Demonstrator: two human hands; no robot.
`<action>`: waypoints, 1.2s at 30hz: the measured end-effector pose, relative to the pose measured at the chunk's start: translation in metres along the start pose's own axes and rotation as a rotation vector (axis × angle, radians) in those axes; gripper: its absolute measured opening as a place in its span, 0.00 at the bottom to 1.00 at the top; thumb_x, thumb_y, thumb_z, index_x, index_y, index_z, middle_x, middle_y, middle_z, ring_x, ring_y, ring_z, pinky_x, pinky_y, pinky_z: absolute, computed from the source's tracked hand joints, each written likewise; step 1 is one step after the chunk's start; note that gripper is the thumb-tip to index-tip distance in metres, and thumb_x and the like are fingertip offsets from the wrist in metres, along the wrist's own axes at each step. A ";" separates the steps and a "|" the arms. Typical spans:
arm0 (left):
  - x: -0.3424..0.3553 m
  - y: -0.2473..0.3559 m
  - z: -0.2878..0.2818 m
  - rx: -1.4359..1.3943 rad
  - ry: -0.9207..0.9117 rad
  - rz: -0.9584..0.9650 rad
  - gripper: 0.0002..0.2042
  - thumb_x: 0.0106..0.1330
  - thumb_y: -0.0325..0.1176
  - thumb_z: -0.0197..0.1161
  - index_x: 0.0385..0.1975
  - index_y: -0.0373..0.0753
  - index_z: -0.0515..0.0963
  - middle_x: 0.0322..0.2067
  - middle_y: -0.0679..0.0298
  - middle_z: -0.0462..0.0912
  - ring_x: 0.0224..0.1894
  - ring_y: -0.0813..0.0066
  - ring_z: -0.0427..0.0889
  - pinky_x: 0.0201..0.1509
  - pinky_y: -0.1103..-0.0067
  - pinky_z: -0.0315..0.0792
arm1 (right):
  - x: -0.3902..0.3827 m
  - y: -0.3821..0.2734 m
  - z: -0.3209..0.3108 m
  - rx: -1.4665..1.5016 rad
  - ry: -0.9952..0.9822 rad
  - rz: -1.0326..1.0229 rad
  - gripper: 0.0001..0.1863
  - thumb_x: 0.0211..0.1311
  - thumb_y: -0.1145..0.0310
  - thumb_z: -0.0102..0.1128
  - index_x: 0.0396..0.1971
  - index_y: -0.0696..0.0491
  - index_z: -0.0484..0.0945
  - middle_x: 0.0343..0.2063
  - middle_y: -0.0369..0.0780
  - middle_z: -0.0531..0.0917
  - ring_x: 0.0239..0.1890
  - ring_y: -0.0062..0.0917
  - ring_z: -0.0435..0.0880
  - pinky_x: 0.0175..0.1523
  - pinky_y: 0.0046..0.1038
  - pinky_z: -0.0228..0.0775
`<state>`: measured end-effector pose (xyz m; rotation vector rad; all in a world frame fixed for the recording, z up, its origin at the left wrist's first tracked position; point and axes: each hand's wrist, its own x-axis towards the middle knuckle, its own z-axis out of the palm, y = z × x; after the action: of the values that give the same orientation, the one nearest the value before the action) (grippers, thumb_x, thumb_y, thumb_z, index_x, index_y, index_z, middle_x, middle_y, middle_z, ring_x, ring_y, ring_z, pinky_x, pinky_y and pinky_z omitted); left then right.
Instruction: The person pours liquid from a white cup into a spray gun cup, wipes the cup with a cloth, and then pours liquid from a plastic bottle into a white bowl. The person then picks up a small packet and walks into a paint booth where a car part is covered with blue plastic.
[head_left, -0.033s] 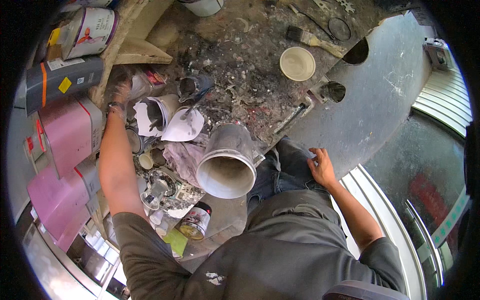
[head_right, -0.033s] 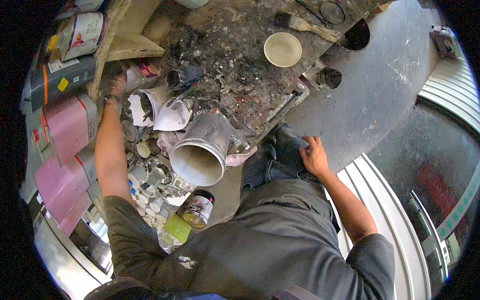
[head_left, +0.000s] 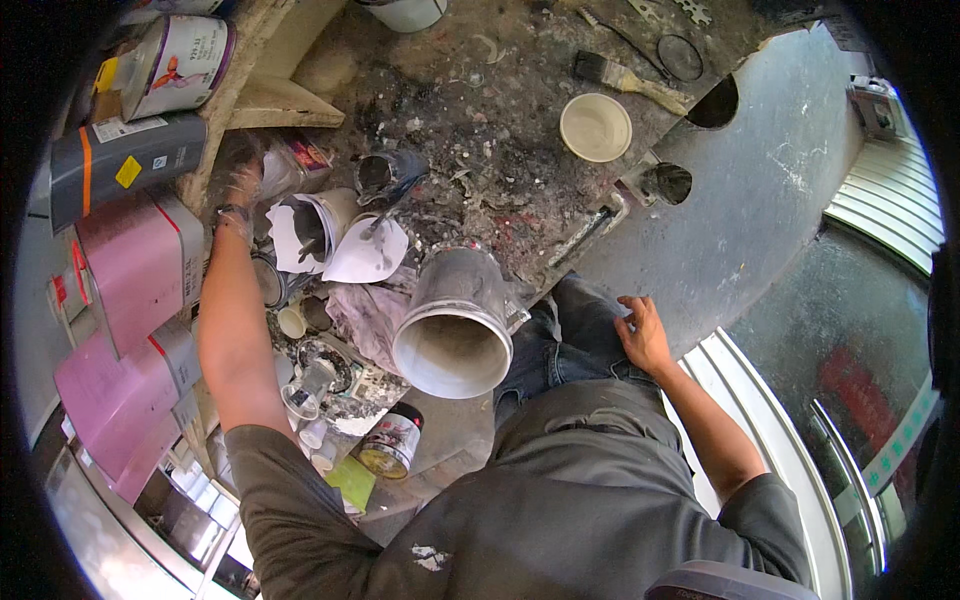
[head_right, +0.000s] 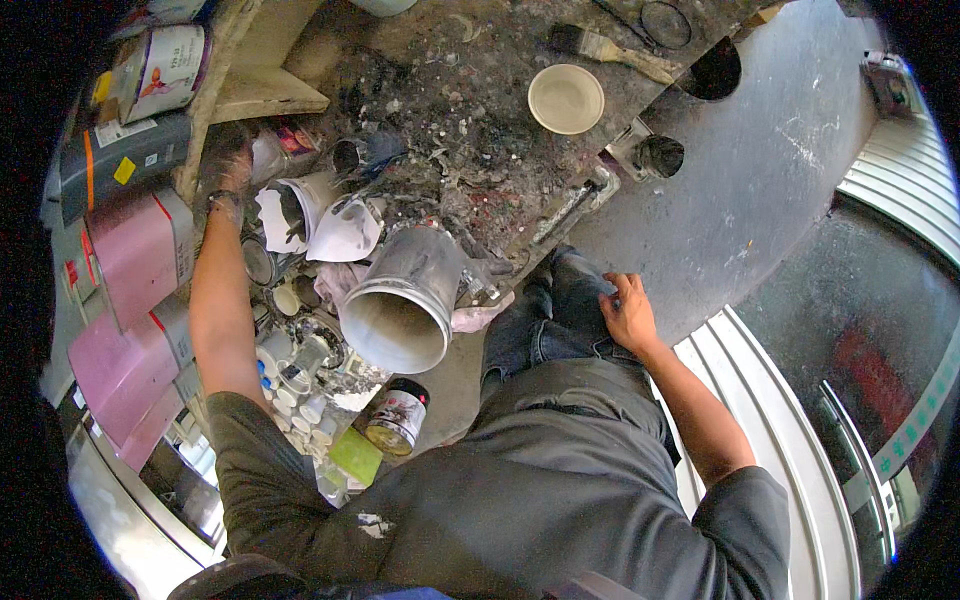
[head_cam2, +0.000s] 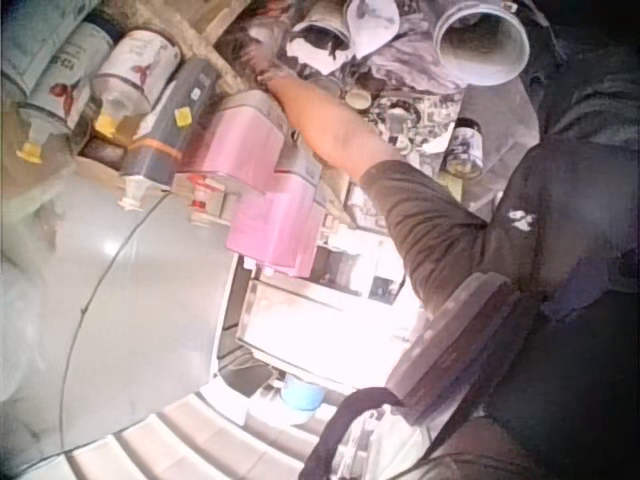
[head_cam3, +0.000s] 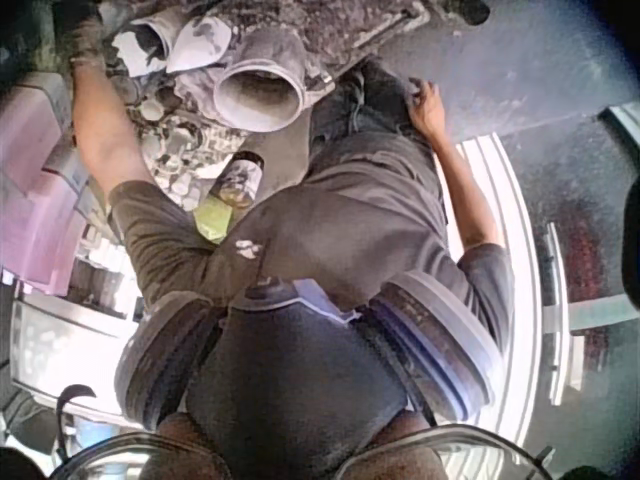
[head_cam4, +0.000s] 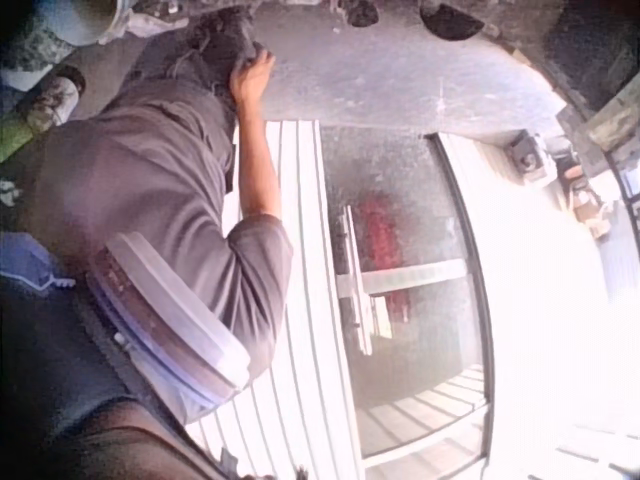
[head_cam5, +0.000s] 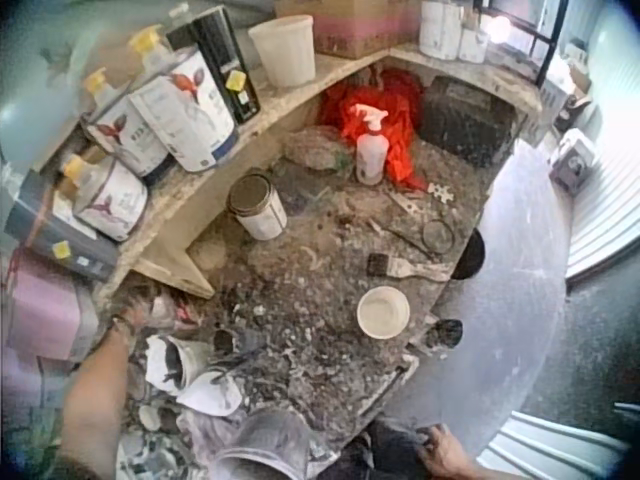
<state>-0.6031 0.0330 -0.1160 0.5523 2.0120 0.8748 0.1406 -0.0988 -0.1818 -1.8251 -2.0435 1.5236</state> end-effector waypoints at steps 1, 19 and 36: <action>0.001 -0.001 -0.001 0.002 0.007 0.005 0.14 0.72 0.32 0.57 0.52 0.31 0.80 0.49 0.57 0.85 0.50 0.65 0.83 0.58 0.73 0.78 | 0.000 0.000 0.001 0.007 -0.011 0.028 0.20 0.65 0.73 0.64 0.56 0.55 0.76 0.49 0.48 0.77 0.42 0.37 0.86 0.50 0.35 0.79; -0.011 -0.013 -0.008 -0.012 0.049 0.022 0.17 0.72 0.36 0.57 0.52 0.31 0.80 0.48 0.53 0.85 0.50 0.62 0.82 0.58 0.70 0.76 | 0.023 -0.009 -0.009 0.014 -0.048 -0.038 0.19 0.65 0.72 0.64 0.56 0.54 0.76 0.47 0.50 0.77 0.41 0.39 0.87 0.48 0.38 0.79; -0.070 -0.039 -0.026 0.051 0.390 0.197 0.19 0.72 0.41 0.57 0.52 0.31 0.80 0.48 0.50 0.85 0.50 0.59 0.82 0.58 0.67 0.75 | 0.031 -0.006 -0.007 0.046 -0.059 -0.083 0.18 0.65 0.71 0.64 0.55 0.54 0.76 0.47 0.49 0.78 0.41 0.40 0.87 0.49 0.39 0.78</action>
<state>-0.5892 -0.0479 -0.0980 0.6562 2.3645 1.1208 0.1300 -0.0696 -0.1922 -1.6764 -2.0630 1.6074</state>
